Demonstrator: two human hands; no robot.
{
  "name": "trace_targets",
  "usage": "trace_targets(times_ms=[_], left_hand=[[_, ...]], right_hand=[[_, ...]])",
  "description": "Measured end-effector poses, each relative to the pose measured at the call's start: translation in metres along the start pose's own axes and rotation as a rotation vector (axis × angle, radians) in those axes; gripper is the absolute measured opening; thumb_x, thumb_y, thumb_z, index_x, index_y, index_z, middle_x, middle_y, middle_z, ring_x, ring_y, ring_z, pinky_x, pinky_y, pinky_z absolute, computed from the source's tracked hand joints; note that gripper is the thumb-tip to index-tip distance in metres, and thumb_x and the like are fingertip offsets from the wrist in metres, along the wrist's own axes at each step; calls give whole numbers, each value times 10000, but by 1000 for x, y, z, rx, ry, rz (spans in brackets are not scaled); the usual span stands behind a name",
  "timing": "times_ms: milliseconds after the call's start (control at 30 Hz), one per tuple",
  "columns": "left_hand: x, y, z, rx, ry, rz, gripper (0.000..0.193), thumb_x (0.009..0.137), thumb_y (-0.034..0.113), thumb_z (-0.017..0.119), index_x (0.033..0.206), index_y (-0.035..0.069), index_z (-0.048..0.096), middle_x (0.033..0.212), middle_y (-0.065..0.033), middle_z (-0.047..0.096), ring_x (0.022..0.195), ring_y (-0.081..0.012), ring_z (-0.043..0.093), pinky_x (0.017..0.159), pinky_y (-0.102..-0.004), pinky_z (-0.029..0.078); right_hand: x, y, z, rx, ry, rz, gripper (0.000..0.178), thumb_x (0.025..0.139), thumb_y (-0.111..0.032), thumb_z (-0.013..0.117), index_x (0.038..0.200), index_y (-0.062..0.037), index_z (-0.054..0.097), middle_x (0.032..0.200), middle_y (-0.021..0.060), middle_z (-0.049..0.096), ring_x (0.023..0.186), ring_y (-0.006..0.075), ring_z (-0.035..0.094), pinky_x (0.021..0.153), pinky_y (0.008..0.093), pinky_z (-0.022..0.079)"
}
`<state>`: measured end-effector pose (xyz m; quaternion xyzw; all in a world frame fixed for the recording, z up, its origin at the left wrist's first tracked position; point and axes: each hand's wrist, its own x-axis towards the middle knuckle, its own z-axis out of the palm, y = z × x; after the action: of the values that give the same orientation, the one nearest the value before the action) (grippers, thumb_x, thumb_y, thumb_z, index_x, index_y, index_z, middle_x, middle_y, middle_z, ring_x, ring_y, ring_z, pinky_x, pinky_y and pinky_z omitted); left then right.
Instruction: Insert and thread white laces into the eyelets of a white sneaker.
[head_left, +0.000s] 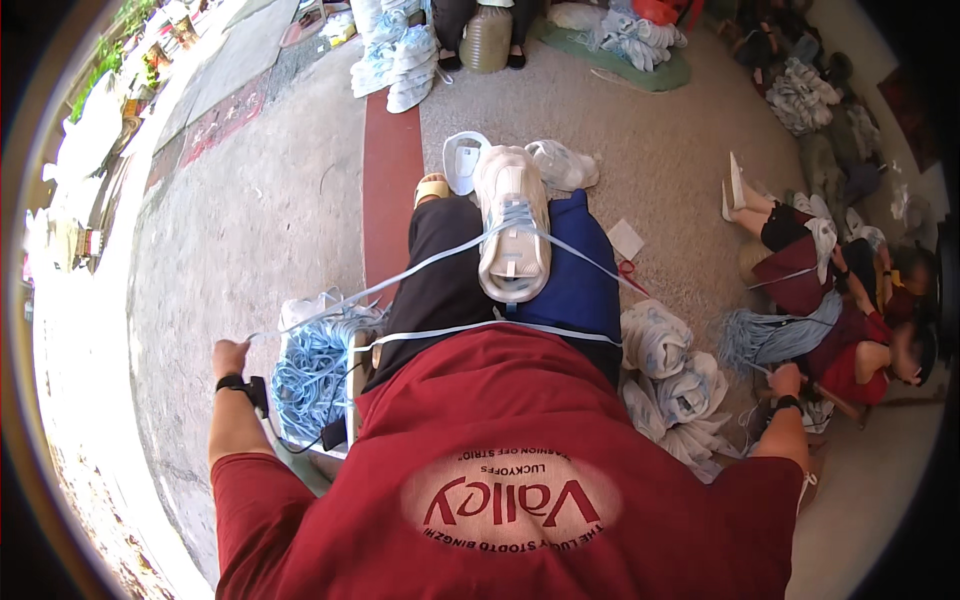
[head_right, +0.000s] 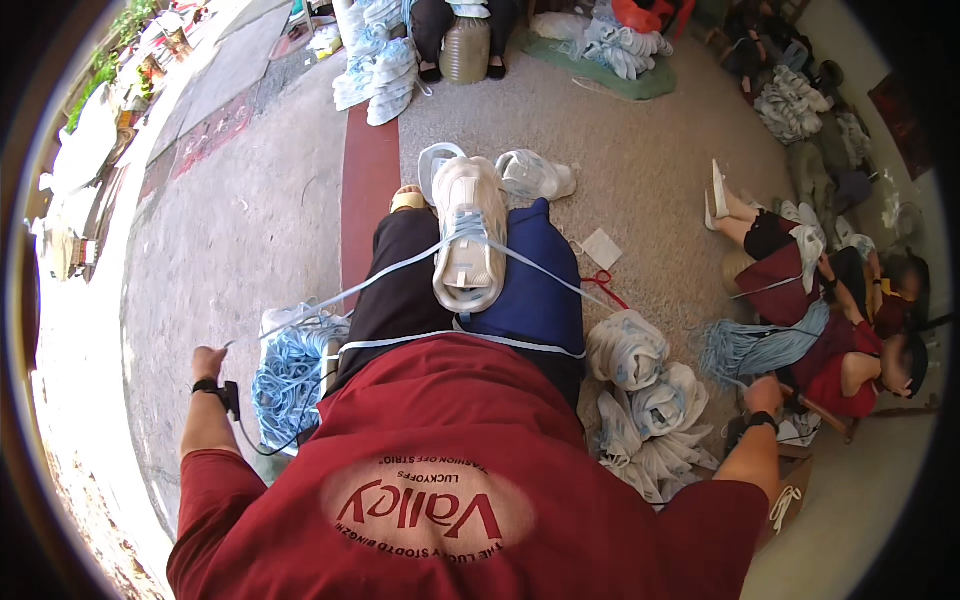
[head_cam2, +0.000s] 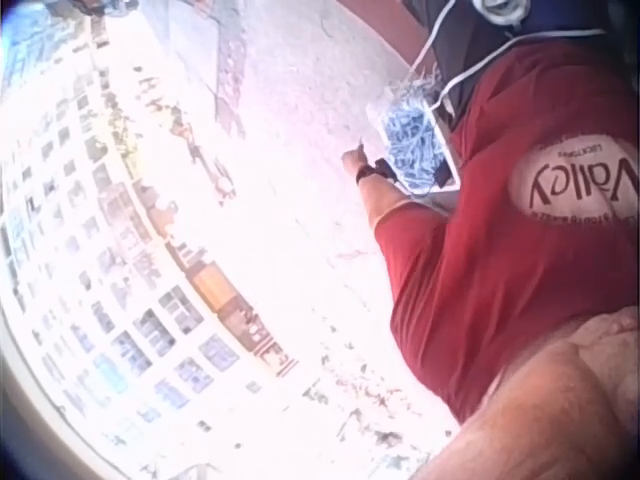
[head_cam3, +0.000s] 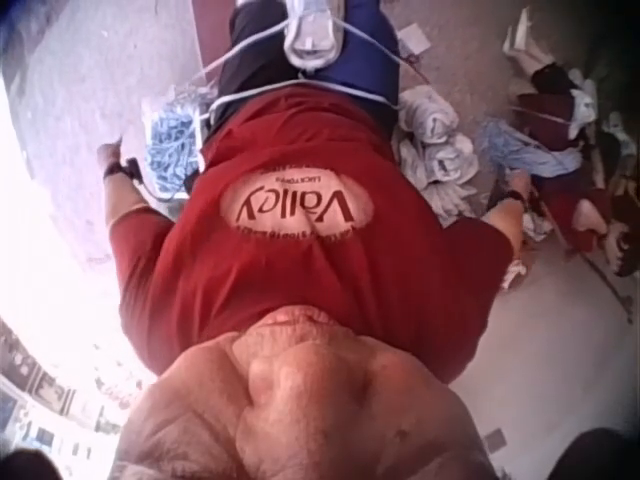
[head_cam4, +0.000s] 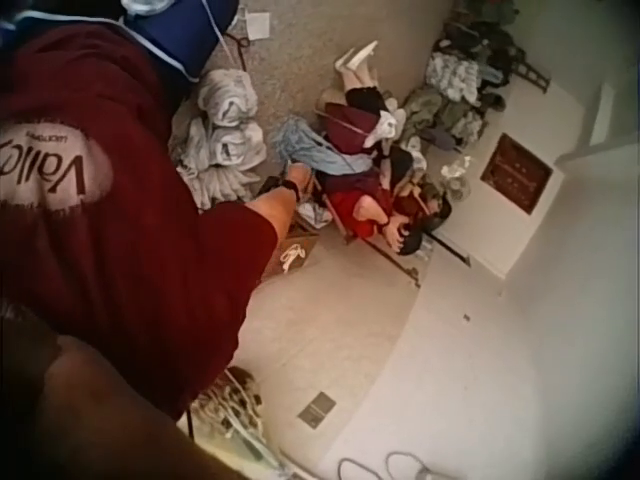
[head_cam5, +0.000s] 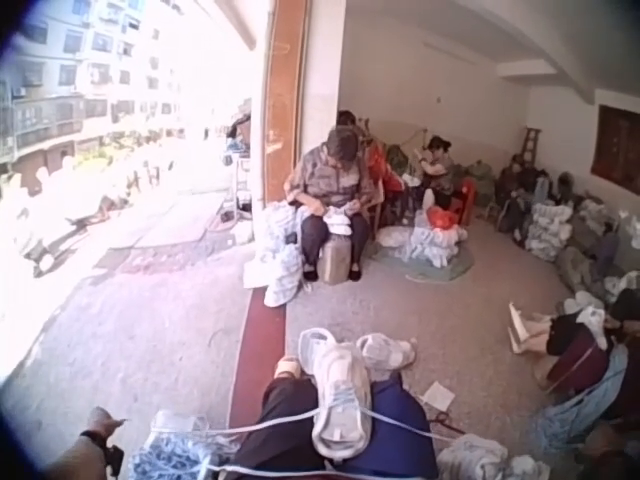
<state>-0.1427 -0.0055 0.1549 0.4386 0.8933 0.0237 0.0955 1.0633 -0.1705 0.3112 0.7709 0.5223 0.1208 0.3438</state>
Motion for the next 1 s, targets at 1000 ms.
trace_targets(times_ms=[1000], left_hand=[[-129, 445, -56, -1171, -899, 695, 145, 854, 145, 619, 715, 108, 598, 689, 92, 500, 595, -9, 424, 547, -166, 367]], right_hand=[[45, -491, -416, 2216, -137, -485, 77, 782, -35, 627, 733, -5, 576, 629, 73, 600, 516, 128, 552, 487, 273, 455]])
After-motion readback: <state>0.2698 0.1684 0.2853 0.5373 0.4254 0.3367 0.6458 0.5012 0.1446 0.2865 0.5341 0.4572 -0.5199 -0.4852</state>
